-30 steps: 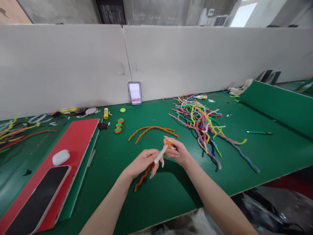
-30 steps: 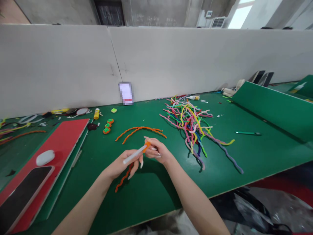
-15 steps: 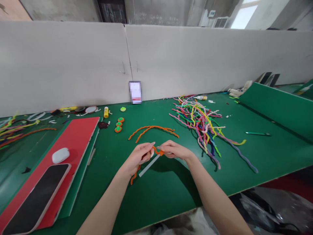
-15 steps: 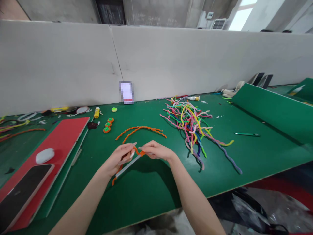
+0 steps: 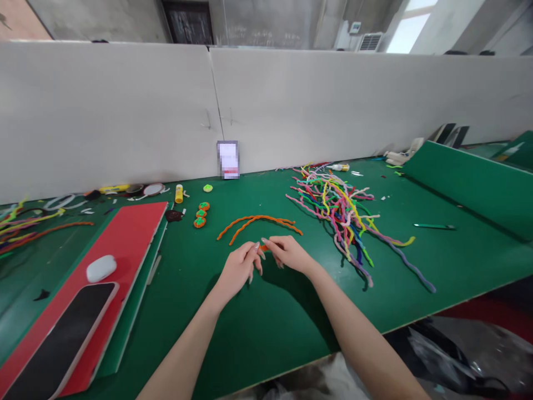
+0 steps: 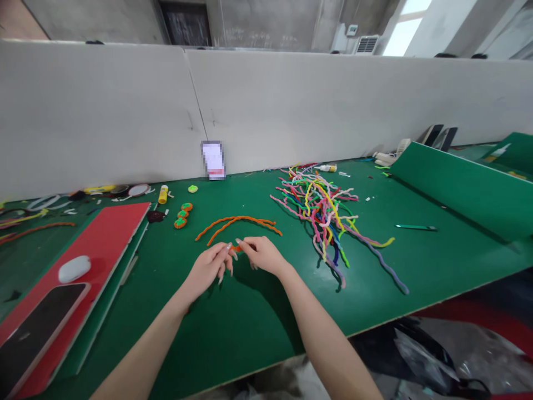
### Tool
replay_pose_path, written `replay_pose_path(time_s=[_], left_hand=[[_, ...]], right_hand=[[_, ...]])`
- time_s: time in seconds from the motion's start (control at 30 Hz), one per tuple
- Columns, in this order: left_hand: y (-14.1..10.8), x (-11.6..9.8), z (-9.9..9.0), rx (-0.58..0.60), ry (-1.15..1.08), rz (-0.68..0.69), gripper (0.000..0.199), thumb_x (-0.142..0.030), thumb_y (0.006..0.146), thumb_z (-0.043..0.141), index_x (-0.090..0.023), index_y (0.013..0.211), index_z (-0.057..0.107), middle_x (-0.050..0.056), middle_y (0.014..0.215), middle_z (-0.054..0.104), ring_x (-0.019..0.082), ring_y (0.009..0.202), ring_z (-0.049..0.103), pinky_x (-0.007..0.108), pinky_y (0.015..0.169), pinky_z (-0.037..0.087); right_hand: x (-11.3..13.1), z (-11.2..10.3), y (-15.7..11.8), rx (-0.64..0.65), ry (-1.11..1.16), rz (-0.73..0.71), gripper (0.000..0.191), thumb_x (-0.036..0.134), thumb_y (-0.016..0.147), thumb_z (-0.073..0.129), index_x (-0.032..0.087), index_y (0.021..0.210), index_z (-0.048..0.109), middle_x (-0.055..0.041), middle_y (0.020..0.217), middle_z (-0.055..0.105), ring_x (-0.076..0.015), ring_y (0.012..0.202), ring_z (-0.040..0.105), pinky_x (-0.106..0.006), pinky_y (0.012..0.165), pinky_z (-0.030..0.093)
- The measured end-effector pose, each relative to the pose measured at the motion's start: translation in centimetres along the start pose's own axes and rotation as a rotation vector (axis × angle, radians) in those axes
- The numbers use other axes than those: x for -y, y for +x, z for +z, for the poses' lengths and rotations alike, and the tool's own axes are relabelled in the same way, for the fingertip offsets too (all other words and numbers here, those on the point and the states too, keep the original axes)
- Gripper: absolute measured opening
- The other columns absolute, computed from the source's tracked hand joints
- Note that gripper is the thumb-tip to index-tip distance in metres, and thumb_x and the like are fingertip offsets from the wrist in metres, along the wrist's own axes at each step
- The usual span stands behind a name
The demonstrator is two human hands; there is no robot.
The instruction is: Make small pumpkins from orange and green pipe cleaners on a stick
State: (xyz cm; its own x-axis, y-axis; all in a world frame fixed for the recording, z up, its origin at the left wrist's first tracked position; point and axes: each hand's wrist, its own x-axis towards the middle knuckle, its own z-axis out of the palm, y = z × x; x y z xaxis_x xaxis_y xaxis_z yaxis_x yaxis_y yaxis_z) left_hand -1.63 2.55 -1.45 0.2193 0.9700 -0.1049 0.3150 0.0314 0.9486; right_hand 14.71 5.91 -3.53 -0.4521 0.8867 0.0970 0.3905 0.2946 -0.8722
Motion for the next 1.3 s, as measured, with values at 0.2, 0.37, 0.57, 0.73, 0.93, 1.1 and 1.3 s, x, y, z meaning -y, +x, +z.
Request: replay_pose_path(time_s=[0.2, 0.37, 0.57, 0.73, 0.93, 1.1, 1.3], left_hand=[[0.4, 0.7, -0.1, -0.023, 0.048, 0.013, 0.027, -0.039, 0.085, 0.034, -0.019, 0.077, 0.049, -0.003, 0.064, 0.053, 0.008, 0.042, 0.043, 0.02, 0.045, 0.035], [0.5, 0.9, -0.3, 0.025, 0.163, 0.171, 0.029, -0.033, 0.087, 0.033, -0.018, 0.066, 0.046, -0.001, 0.069, 0.045, 0.011, 0.064, 0.046, 0.024, 0.066, 0.038], [0.5, 0.9, -0.4, 0.068, 0.184, 0.21, 0.029, -0.031, 0.088, 0.03, -0.017, 0.066, 0.044, 0.0, 0.078, 0.041, 0.012, 0.072, 0.043, 0.025, 0.07, 0.036], [0.5, 1.3, -0.6, 0.141, 0.187, 0.181, 0.027, -0.03, 0.088, 0.03, -0.017, 0.069, 0.045, -0.001, 0.075, 0.041, 0.012, 0.071, 0.043, 0.025, 0.07, 0.035], [0.7, 2.0, -0.1, 0.202, 0.206, 0.189, 0.028, -0.031, 0.087, 0.03, -0.017, 0.068, 0.045, 0.0, 0.076, 0.042, 0.012, 0.073, 0.043, 0.026, 0.073, 0.035], [1.1, 3.0, 0.2, 0.151, 0.212, 0.198, 0.025, -0.029, 0.086, 0.032, -0.017, 0.069, 0.046, 0.0, 0.076, 0.043, 0.013, 0.074, 0.045, 0.027, 0.073, 0.036], [1.4, 4.1, 0.5, 0.078, 0.265, 0.229, 0.026, -0.03, 0.086, 0.032, -0.017, 0.068, 0.047, 0.0, 0.073, 0.046, 0.014, 0.072, 0.045, 0.027, 0.07, 0.037]], right_hand=[[-0.2, 0.8, 0.2, 0.012, 0.033, 0.014, 0.037, 0.045, 0.087, 0.034, 0.018, 0.067, 0.049, 0.0013, 0.058, 0.059, -0.0078, 0.041, 0.05, -0.019, 0.047, 0.038], [-0.9, 1.0, 0.5, -0.059, 0.028, -0.039, 0.031, 0.041, 0.086, 0.039, 0.018, 0.078, 0.058, -0.0015, 0.071, 0.062, -0.0087, 0.048, 0.053, -0.021, 0.053, 0.04], [-0.9, 1.2, 0.5, -0.098, 0.021, -0.047, 0.028, 0.039, 0.086, 0.04, 0.018, 0.084, 0.058, -0.0002, 0.068, 0.06, -0.0088, 0.049, 0.054, -0.02, 0.053, 0.041], [-0.6, 1.5, 0.4, -0.095, -0.027, -0.033, 0.032, 0.04, 0.089, 0.033, 0.018, 0.074, 0.051, 0.0027, 0.06, 0.057, -0.0079, 0.046, 0.052, -0.019, 0.052, 0.039], [-1.0, 1.8, 0.6, -0.136, -0.082, -0.048, 0.04, 0.044, 0.087, 0.035, 0.017, 0.063, 0.052, 0.002, 0.056, 0.055, -0.0082, 0.045, 0.05, -0.019, 0.049, 0.036], [-1.7, 2.3, 1.0, -0.161, -0.042, -0.031, 0.041, 0.044, 0.086, 0.037, 0.016, 0.07, 0.061, 0.0009, 0.057, 0.058, -0.0077, 0.04, 0.047, -0.019, 0.046, 0.035], [-2.3, 2.4, 1.6, -0.108, -0.037, -0.064, 0.04, 0.042, 0.085, 0.039, 0.014, 0.073, 0.065, -0.0008, 0.059, 0.061, -0.0084, 0.041, 0.046, -0.019, 0.045, 0.035]])
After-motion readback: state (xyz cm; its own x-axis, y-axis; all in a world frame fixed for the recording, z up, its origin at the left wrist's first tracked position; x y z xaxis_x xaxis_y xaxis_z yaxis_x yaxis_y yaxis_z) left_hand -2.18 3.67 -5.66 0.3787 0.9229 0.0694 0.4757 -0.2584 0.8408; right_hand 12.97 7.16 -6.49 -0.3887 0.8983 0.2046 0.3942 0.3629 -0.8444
